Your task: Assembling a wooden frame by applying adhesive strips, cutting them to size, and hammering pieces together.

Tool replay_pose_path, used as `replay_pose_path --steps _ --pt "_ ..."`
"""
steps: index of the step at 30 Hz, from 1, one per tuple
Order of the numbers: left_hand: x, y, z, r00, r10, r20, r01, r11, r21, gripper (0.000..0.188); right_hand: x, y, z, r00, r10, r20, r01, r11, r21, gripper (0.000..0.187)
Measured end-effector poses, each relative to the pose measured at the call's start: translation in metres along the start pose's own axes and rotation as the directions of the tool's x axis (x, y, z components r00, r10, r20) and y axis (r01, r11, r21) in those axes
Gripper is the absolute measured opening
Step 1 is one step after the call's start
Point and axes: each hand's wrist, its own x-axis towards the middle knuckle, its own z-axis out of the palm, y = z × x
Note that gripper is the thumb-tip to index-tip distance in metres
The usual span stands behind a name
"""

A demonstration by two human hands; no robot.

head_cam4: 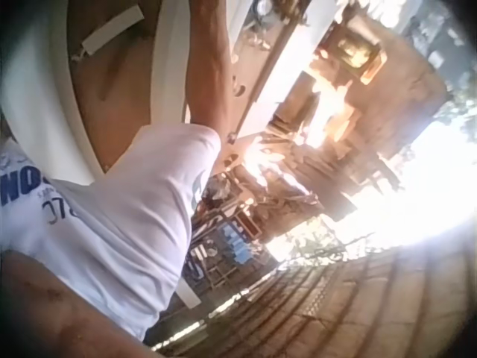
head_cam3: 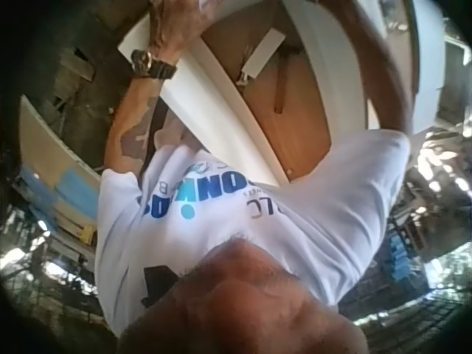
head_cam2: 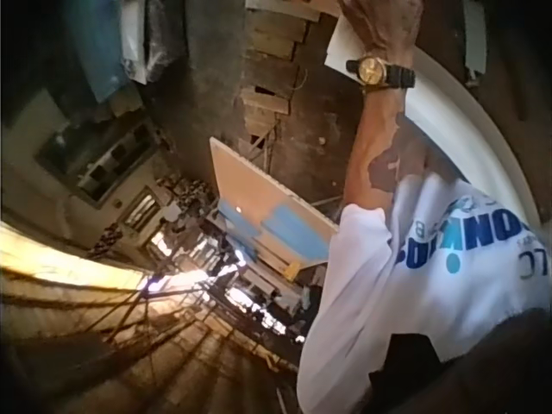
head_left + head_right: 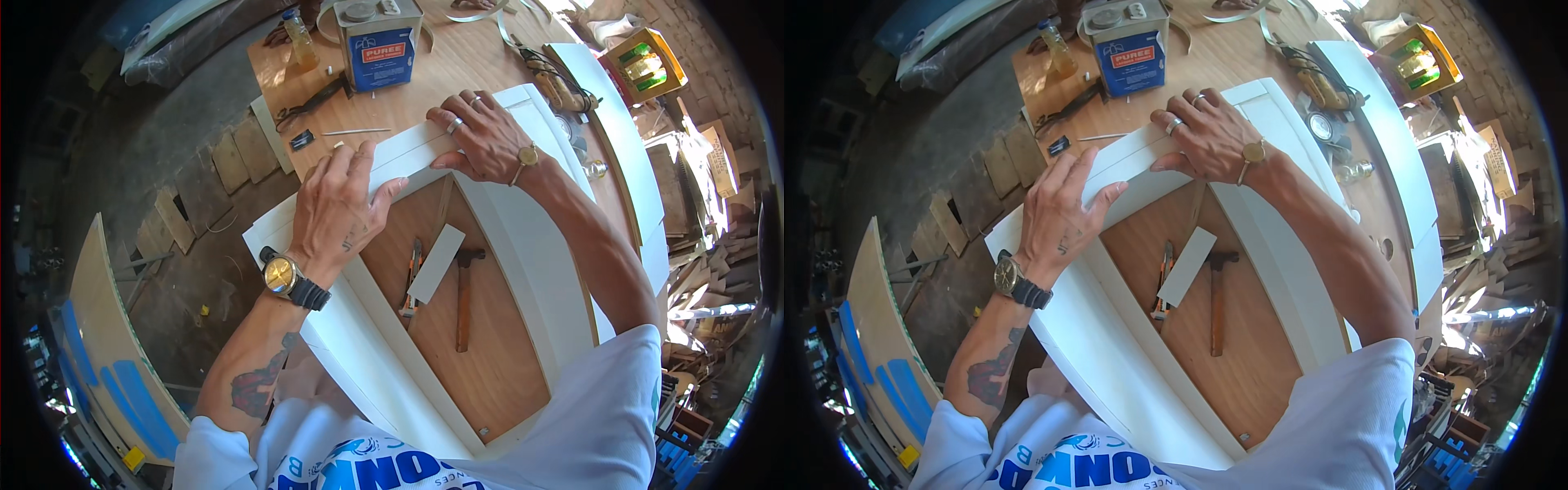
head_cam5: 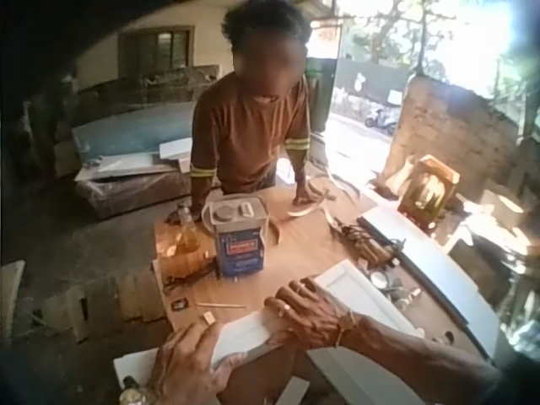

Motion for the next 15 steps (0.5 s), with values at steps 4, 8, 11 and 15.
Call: replay_pose_path --steps 4,8,11,15 --pt "-0.0007 -0.0001 0.0012 1.0 -0.01 0.004 0.01 1.0 0.005 0.04 -0.0003 -0.0017 0.0016 1.0 0.002 -0.011 -0.002 1.0 -0.015 0.062" --pt "-0.0014 -0.0004 0.0012 1.0 0.002 -0.023 -0.002 1.0 -0.001 0.04 0.0002 -0.0024 0.0027 1.0 -0.005 -0.03 0.004 0.999 -0.034 0.062" --pt "-0.0013 -0.0013 0.0014 1.0 -0.004 0.0 0.004 1.0 0.025 0.039 0.0009 -0.0009 0.0049 0.997 -0.027 -0.067 0.022 0.997 -0.075 0.063" --pt "-0.0004 -0.0001 -0.0004 1.0 0.013 -0.004 -0.013 0.998 0.054 0.038 -0.0002 0.001 0.01 0.996 -0.024 -0.088 0.015 0.995 -0.097 0.063"
